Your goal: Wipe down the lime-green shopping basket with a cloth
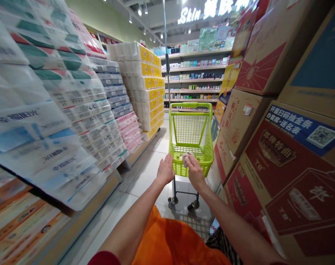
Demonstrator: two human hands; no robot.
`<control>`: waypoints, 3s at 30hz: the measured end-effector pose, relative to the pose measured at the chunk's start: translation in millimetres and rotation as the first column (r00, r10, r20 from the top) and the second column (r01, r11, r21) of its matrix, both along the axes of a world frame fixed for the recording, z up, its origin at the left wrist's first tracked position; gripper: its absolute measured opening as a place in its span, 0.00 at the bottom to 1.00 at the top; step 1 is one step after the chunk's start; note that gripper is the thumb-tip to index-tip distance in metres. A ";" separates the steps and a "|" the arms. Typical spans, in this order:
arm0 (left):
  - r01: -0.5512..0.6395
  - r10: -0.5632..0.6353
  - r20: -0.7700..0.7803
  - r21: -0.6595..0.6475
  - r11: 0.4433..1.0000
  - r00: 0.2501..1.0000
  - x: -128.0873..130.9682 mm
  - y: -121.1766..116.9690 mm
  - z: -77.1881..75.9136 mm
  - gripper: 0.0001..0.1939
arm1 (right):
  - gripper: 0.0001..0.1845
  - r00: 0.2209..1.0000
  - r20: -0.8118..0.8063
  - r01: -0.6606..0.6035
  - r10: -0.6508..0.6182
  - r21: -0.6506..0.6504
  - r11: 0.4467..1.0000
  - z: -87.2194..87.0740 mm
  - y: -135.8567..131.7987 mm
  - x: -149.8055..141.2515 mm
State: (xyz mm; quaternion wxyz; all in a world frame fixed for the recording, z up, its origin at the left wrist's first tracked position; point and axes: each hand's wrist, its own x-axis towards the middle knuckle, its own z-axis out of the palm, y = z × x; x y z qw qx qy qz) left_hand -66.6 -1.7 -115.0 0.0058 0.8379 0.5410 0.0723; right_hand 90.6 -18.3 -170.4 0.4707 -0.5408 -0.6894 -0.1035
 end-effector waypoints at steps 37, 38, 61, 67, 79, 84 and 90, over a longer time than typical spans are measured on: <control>0.335 -0.327 -0.077 0.154 0.929 0.942 45.3 -57.2 -51.2 0.34 | 0.24 0.995 0.004 0.097 -0.097 -0.044 0.994 -61.5 -63.2 61.5; 0.331 -0.323 -0.078 0.151 0.931 0.943 44.8 -57.6 -51.8 0.34 | 0.23 0.993 -0.014 0.114 -0.115 -0.023 0.993 -58.1 -63.7 64.3; 0.061 -0.049 -0.074 0.162 0.985 0.996 0.1 -51.7 -59.5 0.34 | 0.22 0.975 0.177 -0.149 0.136 0.066 0.987 -56.4 -40.4 3.0; -0.010 0.023 -0.078 0.160 0.987 0.997 -4.6 -45.2 -52.4 0.34 | 0.22 0.964 0.224 -0.156 0.144 0.036 0.987 -36.9 -18.5 -24.6; 0.137 -0.128 -0.054 0.201 0.970 0.990 17.6 -48.7 -60.0 0.34 | 0.22 0.996 0.083 0.023 -0.027 0.048 0.999 -53.0 -42.7 26.3; 0.247 -0.236 -0.078 0.211 0.946 0.969 32.4 -54.8 -58.6 0.33 | 0.23 0.994 0.110 0.028 -0.029 0.014 1.000 -61.2 -55.6 40.7; 0.284 -0.280 -0.053 0.234 0.930 0.959 46.2 -57.0 -50.9 0.33 | 0.22 0.985 0.004 0.174 -0.174 0.013 0.985 -52.5 -55.3 61.7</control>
